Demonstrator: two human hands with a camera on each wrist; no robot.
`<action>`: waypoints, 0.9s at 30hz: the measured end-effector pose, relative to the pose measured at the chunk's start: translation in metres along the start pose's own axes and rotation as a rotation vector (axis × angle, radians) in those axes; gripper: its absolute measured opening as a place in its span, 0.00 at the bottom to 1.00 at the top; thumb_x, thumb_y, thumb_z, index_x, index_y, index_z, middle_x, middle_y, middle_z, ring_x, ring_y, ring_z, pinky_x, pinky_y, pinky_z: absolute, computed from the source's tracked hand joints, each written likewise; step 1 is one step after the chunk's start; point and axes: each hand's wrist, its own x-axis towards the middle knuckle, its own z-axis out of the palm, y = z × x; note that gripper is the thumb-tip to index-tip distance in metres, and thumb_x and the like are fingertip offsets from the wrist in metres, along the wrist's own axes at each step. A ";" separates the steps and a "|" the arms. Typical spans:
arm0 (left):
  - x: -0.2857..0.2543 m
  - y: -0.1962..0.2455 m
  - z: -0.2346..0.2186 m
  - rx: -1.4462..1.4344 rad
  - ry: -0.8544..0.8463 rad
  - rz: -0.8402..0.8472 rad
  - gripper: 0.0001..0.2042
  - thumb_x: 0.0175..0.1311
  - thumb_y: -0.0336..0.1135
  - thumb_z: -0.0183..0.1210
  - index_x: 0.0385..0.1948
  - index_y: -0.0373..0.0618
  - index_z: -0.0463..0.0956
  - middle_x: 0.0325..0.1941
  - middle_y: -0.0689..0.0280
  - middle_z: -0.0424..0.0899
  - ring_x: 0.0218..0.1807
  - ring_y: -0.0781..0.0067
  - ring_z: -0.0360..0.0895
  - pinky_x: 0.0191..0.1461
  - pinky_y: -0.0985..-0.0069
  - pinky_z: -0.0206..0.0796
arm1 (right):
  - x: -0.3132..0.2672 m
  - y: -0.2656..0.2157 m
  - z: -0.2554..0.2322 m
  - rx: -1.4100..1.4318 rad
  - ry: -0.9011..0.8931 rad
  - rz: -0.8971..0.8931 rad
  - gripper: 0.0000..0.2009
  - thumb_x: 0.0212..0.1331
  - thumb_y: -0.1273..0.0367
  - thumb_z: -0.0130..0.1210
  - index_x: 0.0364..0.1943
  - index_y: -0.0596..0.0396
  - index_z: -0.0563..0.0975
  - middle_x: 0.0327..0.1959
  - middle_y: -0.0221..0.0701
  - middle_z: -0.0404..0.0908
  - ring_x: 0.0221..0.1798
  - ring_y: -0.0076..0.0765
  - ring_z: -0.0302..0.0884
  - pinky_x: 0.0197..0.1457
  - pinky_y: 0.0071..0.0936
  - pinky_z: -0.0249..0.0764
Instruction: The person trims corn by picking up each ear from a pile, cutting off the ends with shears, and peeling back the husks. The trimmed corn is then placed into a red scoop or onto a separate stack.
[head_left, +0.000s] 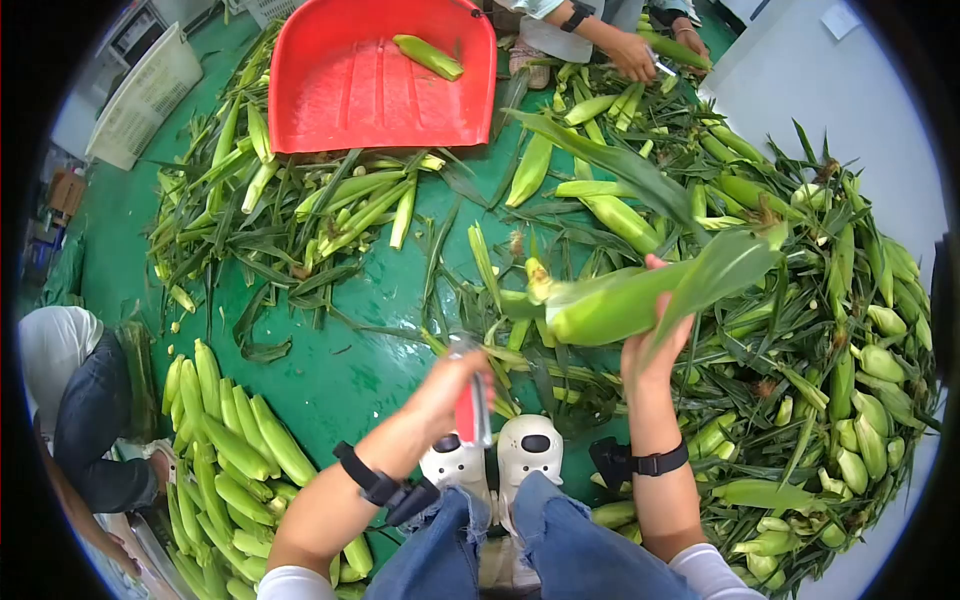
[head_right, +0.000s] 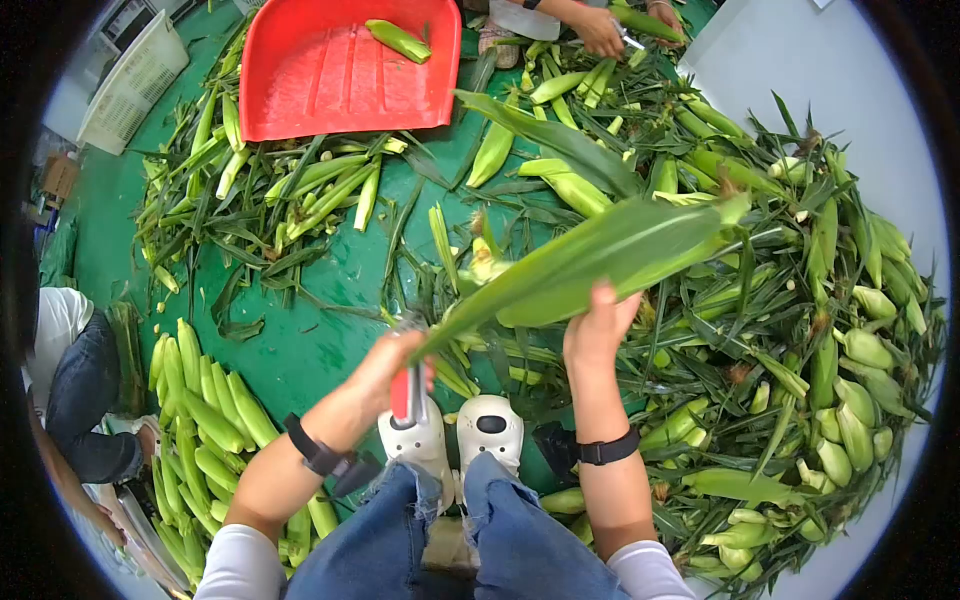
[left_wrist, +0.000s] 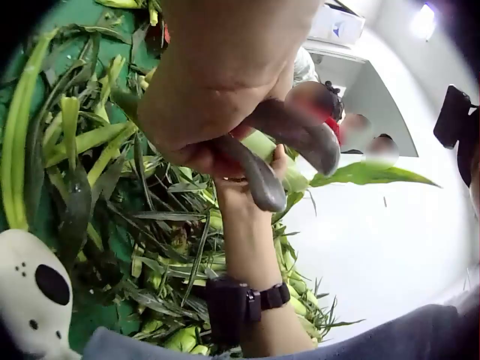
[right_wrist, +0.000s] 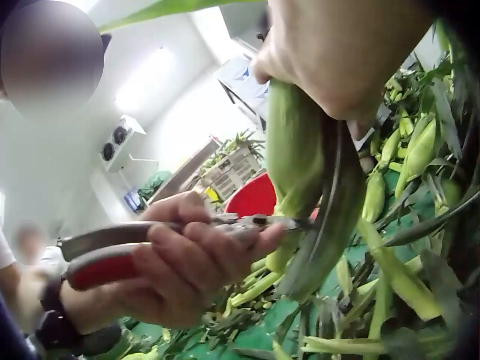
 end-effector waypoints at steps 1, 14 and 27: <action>0.007 0.000 -0.014 -0.019 0.044 0.015 0.14 0.54 0.31 0.55 0.41 0.43 0.63 0.27 0.63 0.74 0.24 0.69 0.75 0.26 0.70 0.71 | 0.006 -0.003 -0.003 0.079 0.046 0.020 0.27 0.63 0.60 0.53 0.62 0.58 0.60 0.58 0.40 0.69 0.59 0.37 0.69 0.60 0.37 0.67; -0.004 0.017 0.020 0.787 -0.141 0.614 0.28 0.47 0.28 0.64 0.51 0.43 0.61 0.38 0.66 0.71 0.40 0.76 0.69 0.43 0.77 0.66 | -0.012 0.025 0.037 -0.239 -0.153 0.335 0.21 0.67 0.58 0.51 0.54 0.56 0.63 0.48 0.33 0.71 0.47 0.27 0.71 0.51 0.28 0.70; 0.017 0.074 -0.050 1.447 0.954 1.188 0.25 0.46 0.29 0.61 0.48 0.38 0.61 0.37 0.50 0.74 0.37 0.54 0.76 0.42 0.62 0.68 | 0.039 0.005 0.019 0.189 -0.447 0.709 0.27 0.64 0.54 0.47 0.62 0.53 0.64 0.53 0.38 0.74 0.53 0.42 0.75 0.58 0.39 0.72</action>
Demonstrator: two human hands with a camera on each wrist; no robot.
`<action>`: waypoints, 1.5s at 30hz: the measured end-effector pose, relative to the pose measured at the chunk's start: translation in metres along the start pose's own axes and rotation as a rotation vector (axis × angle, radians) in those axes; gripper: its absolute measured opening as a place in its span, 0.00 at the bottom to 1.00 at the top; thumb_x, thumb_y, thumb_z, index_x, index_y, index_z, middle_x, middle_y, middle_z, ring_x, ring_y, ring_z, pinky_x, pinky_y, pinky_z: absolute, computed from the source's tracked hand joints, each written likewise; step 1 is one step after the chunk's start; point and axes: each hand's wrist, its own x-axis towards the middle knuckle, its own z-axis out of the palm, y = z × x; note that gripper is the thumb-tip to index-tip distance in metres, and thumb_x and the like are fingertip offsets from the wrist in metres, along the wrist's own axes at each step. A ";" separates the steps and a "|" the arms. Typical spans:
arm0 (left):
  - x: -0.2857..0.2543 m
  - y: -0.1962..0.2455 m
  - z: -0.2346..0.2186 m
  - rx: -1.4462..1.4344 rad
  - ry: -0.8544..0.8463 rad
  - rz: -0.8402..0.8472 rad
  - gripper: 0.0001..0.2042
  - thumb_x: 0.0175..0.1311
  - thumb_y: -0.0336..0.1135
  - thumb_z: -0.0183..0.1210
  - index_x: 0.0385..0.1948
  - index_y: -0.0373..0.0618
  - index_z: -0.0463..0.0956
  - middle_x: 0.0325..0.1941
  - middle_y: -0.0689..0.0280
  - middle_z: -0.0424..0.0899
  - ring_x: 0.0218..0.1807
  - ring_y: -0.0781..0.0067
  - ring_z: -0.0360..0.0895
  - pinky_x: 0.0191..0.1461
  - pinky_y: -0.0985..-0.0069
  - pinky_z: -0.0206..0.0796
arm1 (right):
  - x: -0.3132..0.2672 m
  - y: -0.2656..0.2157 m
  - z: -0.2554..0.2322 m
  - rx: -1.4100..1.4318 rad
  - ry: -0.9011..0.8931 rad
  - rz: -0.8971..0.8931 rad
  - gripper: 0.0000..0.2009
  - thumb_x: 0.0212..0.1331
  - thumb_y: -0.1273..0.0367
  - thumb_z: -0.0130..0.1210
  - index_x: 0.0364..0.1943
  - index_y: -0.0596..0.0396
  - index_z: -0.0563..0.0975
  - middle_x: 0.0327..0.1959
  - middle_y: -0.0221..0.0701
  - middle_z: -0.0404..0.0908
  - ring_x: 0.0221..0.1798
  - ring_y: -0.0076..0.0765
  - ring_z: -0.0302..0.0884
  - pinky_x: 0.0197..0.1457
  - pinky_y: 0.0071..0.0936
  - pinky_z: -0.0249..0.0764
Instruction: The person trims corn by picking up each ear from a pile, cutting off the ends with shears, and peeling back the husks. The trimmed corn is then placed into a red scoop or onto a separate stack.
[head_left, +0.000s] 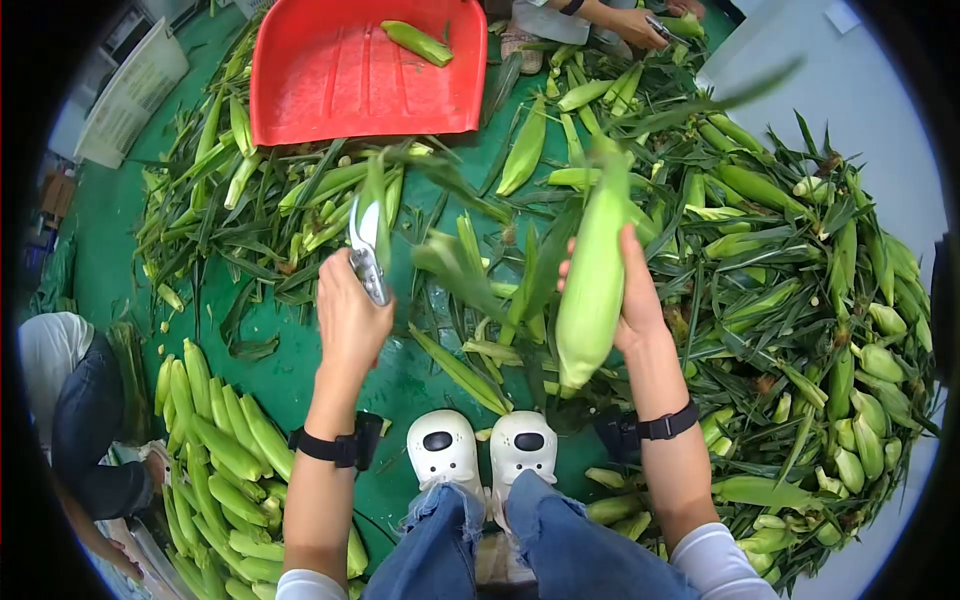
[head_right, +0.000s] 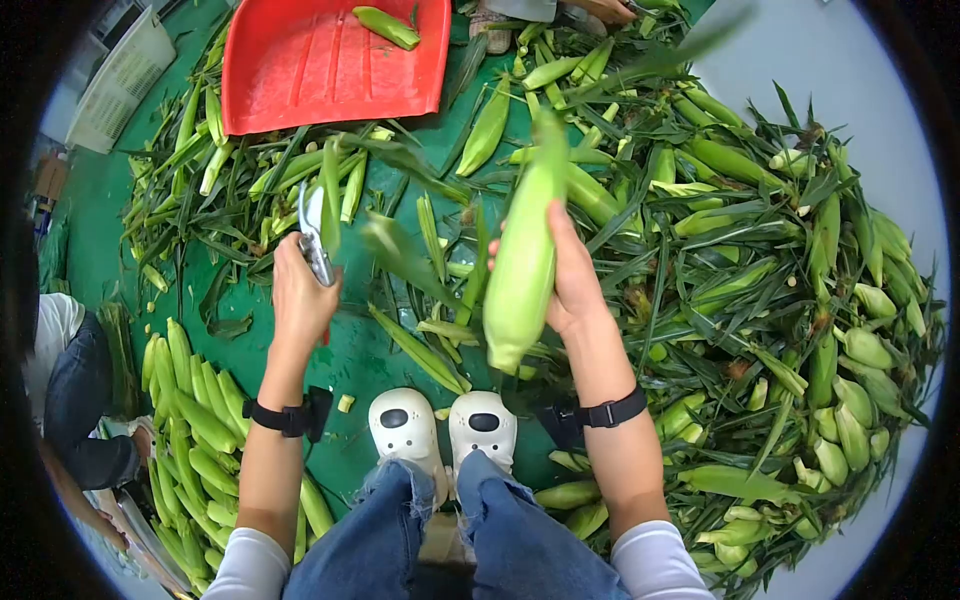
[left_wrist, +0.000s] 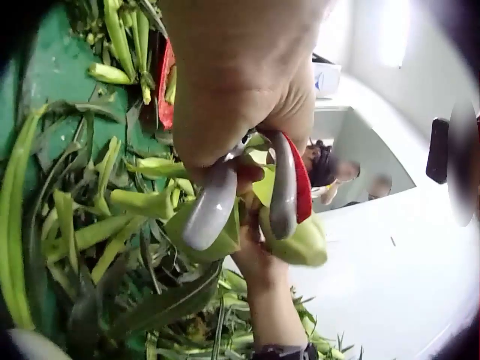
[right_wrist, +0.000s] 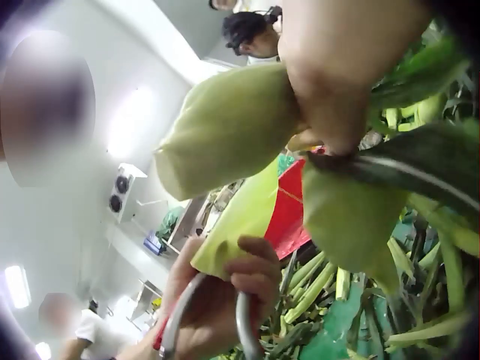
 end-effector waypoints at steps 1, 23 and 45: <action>-0.002 -0.001 -0.001 -0.138 -0.225 -0.110 0.26 0.46 0.29 0.61 0.49 0.38 0.61 0.37 0.51 0.73 0.38 0.57 0.75 0.43 0.63 0.68 | 0.001 -0.003 -0.002 -0.228 0.062 0.022 0.27 0.63 0.56 0.50 0.63 0.53 0.63 0.54 0.39 0.74 0.52 0.39 0.76 0.57 0.36 0.73; -0.020 0.038 -0.035 -0.821 -1.060 0.075 0.36 0.39 0.32 0.60 0.58 0.35 0.61 0.52 0.50 0.72 0.55 0.53 0.71 0.60 0.67 0.61 | -0.053 0.001 0.022 -1.857 -0.269 -0.343 0.31 0.42 0.59 0.66 0.56 0.46 0.72 0.40 0.34 0.71 0.33 0.44 0.76 0.36 0.36 0.75; 0.009 0.051 0.030 -1.389 -0.412 -0.732 0.17 0.58 0.27 0.53 0.49 0.40 0.66 0.35 0.65 0.76 0.34 0.73 0.76 0.36 0.75 0.72 | -0.049 0.062 0.008 -0.212 -0.042 0.352 0.21 0.68 0.55 0.37 0.52 0.56 0.68 0.39 0.41 0.79 0.34 0.37 0.79 0.40 0.34 0.79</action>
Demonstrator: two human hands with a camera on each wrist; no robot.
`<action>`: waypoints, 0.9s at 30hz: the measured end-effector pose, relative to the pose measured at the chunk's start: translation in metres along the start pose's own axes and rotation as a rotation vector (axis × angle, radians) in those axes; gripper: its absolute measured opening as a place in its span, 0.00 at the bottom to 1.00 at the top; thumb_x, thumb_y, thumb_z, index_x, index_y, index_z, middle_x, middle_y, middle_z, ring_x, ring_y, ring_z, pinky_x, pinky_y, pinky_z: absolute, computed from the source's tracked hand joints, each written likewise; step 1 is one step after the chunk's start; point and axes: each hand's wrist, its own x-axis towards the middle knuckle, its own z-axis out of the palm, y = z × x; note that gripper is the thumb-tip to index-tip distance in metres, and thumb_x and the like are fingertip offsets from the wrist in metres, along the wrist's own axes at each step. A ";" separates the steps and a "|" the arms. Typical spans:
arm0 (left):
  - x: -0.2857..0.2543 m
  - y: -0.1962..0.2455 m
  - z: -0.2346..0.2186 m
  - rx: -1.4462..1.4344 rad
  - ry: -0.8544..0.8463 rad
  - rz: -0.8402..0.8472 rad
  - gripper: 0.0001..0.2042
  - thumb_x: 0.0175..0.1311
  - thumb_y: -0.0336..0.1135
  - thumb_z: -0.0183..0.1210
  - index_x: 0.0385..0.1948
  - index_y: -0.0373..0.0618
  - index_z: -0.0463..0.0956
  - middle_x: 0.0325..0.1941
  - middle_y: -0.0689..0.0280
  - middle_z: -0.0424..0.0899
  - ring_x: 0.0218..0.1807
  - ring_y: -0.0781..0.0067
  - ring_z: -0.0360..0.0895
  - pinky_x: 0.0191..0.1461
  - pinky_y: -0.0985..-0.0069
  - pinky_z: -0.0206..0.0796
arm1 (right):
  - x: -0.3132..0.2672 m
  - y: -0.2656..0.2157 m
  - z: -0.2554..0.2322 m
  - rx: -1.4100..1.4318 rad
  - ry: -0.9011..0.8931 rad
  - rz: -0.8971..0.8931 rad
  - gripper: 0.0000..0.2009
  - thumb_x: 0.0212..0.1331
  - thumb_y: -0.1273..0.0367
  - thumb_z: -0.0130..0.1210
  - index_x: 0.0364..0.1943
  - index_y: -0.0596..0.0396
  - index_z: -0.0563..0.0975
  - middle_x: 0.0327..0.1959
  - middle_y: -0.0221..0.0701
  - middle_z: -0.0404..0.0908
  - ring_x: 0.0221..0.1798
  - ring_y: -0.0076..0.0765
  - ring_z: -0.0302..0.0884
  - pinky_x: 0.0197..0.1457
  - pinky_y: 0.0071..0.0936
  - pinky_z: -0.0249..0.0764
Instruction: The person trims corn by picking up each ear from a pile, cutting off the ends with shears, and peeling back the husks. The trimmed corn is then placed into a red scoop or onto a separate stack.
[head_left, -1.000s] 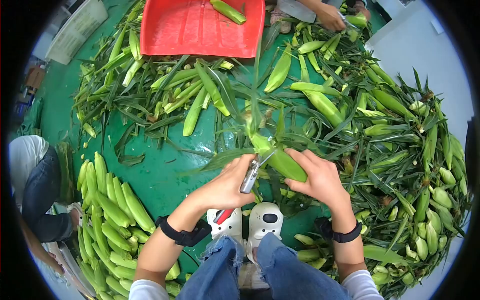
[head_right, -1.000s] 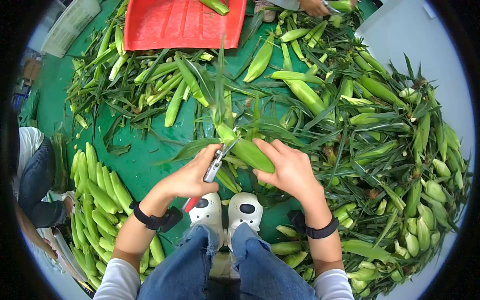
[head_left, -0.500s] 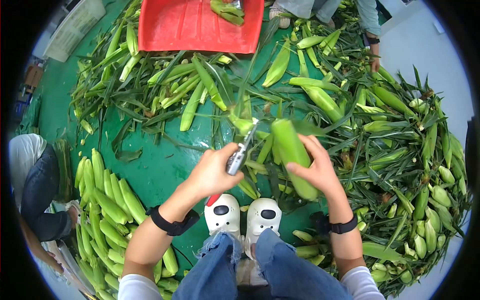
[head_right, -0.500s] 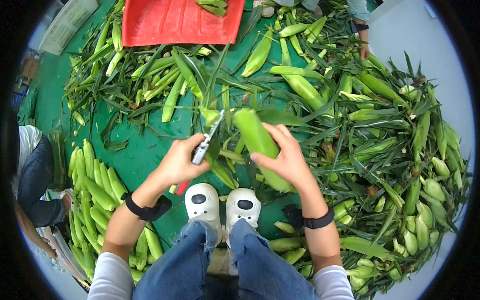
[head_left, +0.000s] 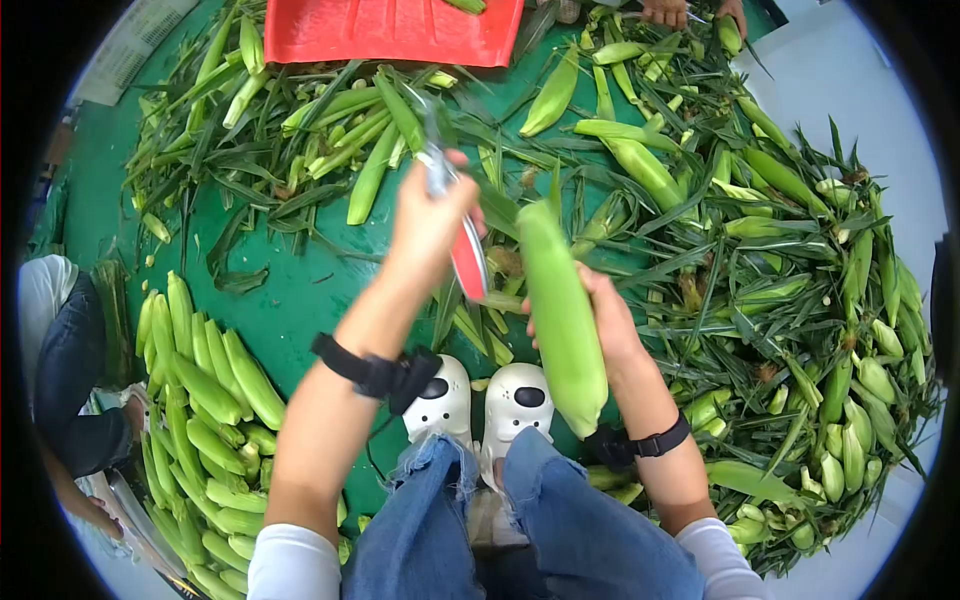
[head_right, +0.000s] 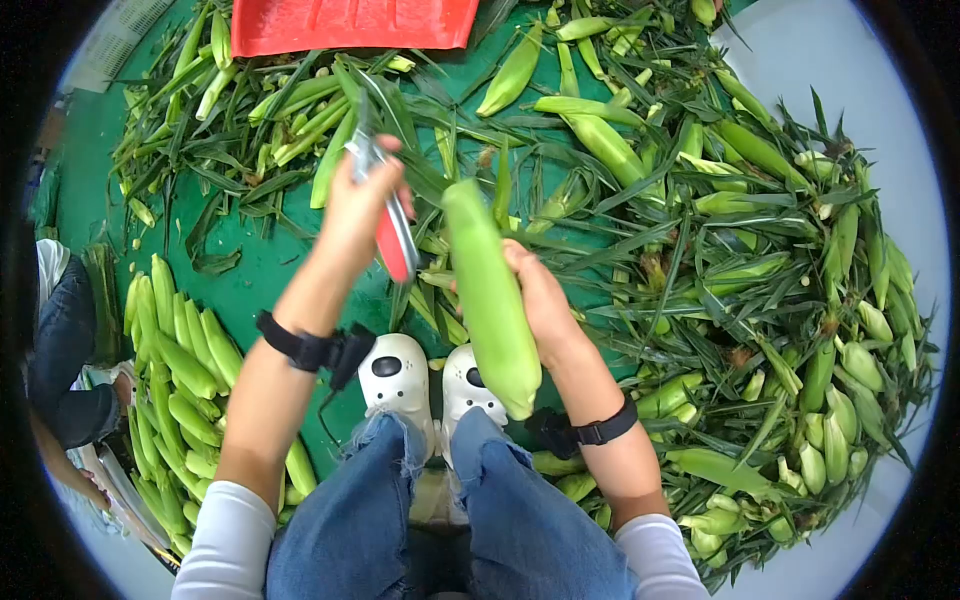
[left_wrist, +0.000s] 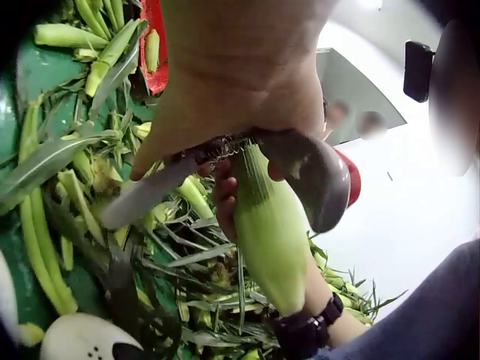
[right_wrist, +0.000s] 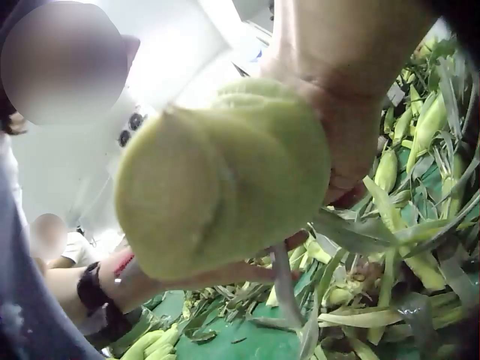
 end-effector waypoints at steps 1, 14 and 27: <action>0.008 0.009 -0.006 -0.114 0.049 -0.026 0.18 0.58 0.27 0.52 0.52 0.39 0.65 0.39 0.62 0.78 0.37 0.70 0.78 0.39 0.74 0.73 | 0.003 -0.001 -0.003 0.214 -0.007 -0.002 0.21 0.68 0.54 0.37 0.52 0.56 0.69 0.41 0.40 0.78 0.37 0.36 0.79 0.43 0.34 0.78; -0.065 -0.013 0.002 0.042 -0.077 0.024 0.20 0.58 0.32 0.65 0.49 0.43 0.67 0.31 0.73 0.74 0.27 0.84 0.71 0.31 0.85 0.64 | 0.008 -0.006 -0.003 -0.598 0.176 -0.441 0.29 0.53 0.61 0.62 0.58 0.56 0.67 0.46 0.38 0.74 0.46 0.41 0.76 0.49 0.35 0.74; -0.090 0.029 0.004 0.622 -0.118 0.296 0.16 0.53 0.26 0.57 0.44 0.44 0.69 0.21 0.62 0.74 0.23 0.69 0.76 0.29 0.73 0.67 | -0.023 0.003 0.035 -1.418 0.261 -0.669 0.32 0.41 0.63 0.69 0.53 0.58 0.68 0.41 0.40 0.67 0.46 0.49 0.68 0.43 0.40 0.71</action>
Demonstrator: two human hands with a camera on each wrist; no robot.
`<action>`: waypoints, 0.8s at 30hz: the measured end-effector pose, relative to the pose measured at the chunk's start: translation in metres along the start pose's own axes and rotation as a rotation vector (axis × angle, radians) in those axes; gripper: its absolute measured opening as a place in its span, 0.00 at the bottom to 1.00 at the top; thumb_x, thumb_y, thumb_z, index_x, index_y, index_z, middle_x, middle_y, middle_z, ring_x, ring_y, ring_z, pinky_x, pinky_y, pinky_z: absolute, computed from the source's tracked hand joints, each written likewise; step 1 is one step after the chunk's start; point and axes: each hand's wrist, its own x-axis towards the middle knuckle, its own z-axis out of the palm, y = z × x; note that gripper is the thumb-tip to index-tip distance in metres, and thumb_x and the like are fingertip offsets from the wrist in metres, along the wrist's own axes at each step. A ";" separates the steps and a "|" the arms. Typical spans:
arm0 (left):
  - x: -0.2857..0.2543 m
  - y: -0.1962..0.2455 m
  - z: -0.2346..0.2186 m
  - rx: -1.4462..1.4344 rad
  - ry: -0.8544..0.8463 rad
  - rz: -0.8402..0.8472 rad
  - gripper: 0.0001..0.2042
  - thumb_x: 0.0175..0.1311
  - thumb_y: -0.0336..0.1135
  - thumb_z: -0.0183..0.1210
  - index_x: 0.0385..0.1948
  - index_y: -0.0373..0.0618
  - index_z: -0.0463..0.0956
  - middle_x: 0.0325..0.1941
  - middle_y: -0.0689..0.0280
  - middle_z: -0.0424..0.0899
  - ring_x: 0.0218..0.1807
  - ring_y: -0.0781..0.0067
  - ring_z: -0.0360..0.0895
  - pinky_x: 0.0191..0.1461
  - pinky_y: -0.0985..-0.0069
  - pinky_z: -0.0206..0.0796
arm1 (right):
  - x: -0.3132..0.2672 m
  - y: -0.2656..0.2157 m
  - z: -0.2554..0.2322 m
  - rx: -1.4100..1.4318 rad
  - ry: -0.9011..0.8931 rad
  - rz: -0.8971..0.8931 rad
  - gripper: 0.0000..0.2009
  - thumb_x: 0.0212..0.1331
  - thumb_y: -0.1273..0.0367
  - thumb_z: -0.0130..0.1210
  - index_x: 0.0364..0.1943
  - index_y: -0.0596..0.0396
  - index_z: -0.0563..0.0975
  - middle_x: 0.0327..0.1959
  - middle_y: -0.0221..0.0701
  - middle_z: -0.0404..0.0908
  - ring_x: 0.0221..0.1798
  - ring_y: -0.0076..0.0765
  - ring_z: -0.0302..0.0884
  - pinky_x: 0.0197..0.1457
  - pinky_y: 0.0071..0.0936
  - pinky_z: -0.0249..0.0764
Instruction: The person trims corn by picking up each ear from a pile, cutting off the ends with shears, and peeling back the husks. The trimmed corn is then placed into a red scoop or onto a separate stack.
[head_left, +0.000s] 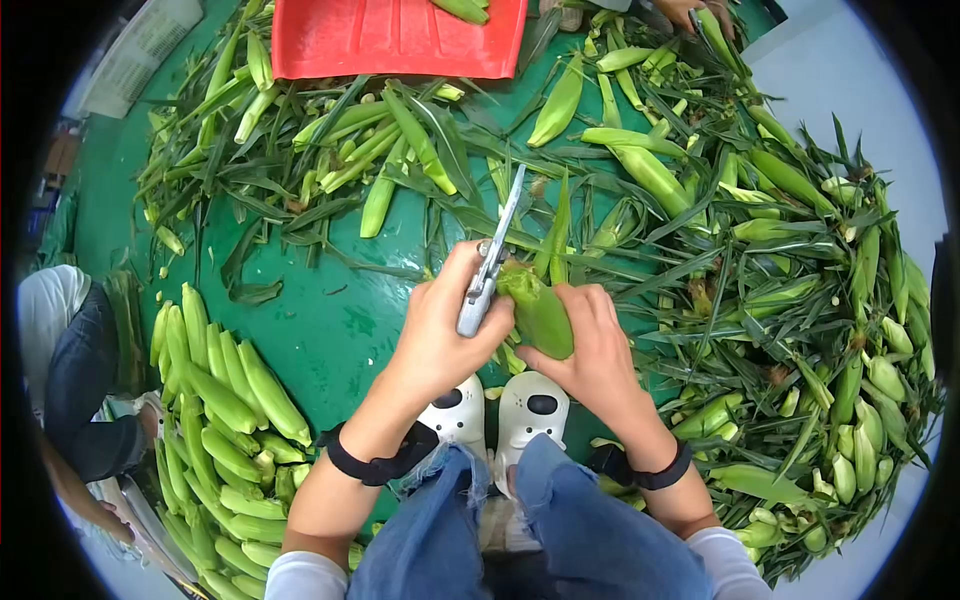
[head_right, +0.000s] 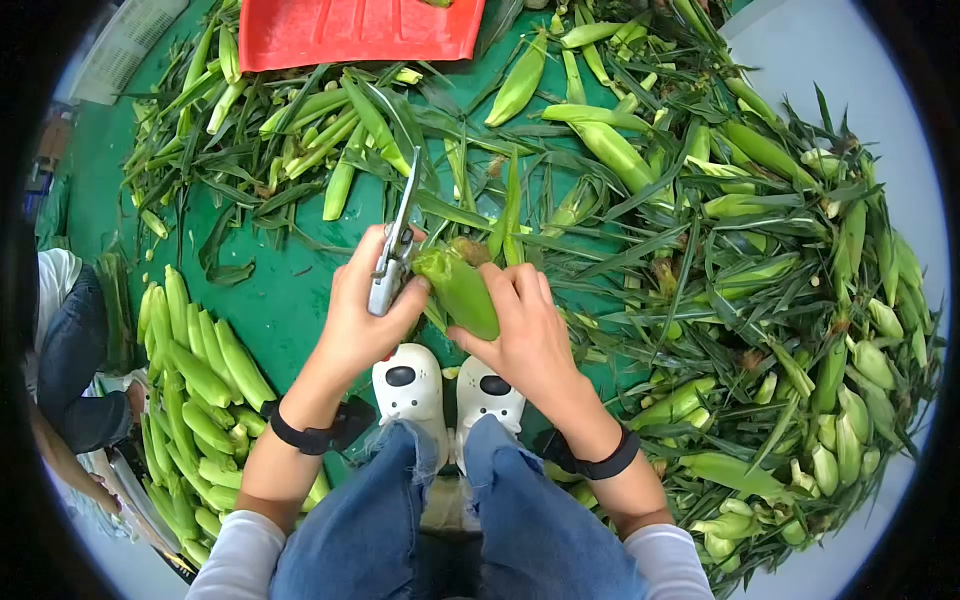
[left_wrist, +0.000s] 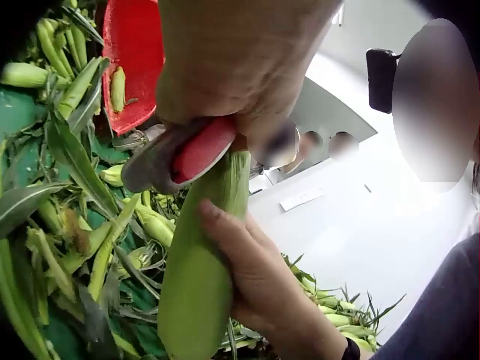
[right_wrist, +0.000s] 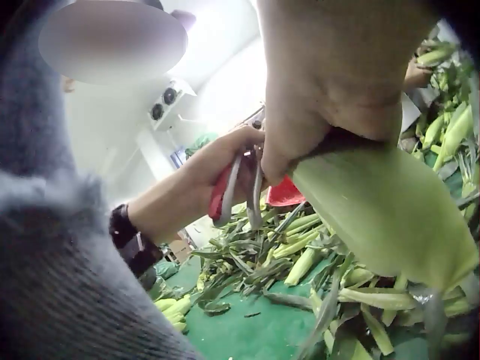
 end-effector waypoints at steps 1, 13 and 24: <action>0.001 0.001 -0.001 0.016 -0.007 0.004 0.15 0.52 0.26 0.57 0.43 0.43 0.69 0.22 0.61 0.73 0.23 0.67 0.76 0.29 0.73 0.66 | 0.001 -0.002 -0.001 -0.006 -0.009 0.000 0.32 0.41 0.63 0.69 0.53 0.58 0.68 0.41 0.40 0.67 0.45 0.49 0.68 0.43 0.40 0.71; 0.015 -0.003 0.024 -1.224 -0.008 -0.588 0.17 0.52 0.20 0.47 0.45 0.45 0.71 0.32 0.65 0.78 0.27 0.71 0.73 0.33 0.76 0.70 | -0.005 0.021 0.030 1.164 0.027 0.254 0.46 0.33 0.55 0.76 0.60 0.55 0.64 0.53 0.33 0.71 0.56 0.33 0.70 0.56 0.35 0.71; 0.005 -0.002 0.016 -1.238 0.083 -0.424 0.20 0.56 0.28 0.62 0.50 0.44 0.66 0.47 0.59 0.79 0.45 0.68 0.78 0.48 0.72 0.72 | 0.009 0.023 0.038 0.820 0.034 0.168 0.40 0.52 0.49 0.63 0.62 0.60 0.60 0.55 0.37 0.72 0.56 0.35 0.71 0.60 0.31 0.66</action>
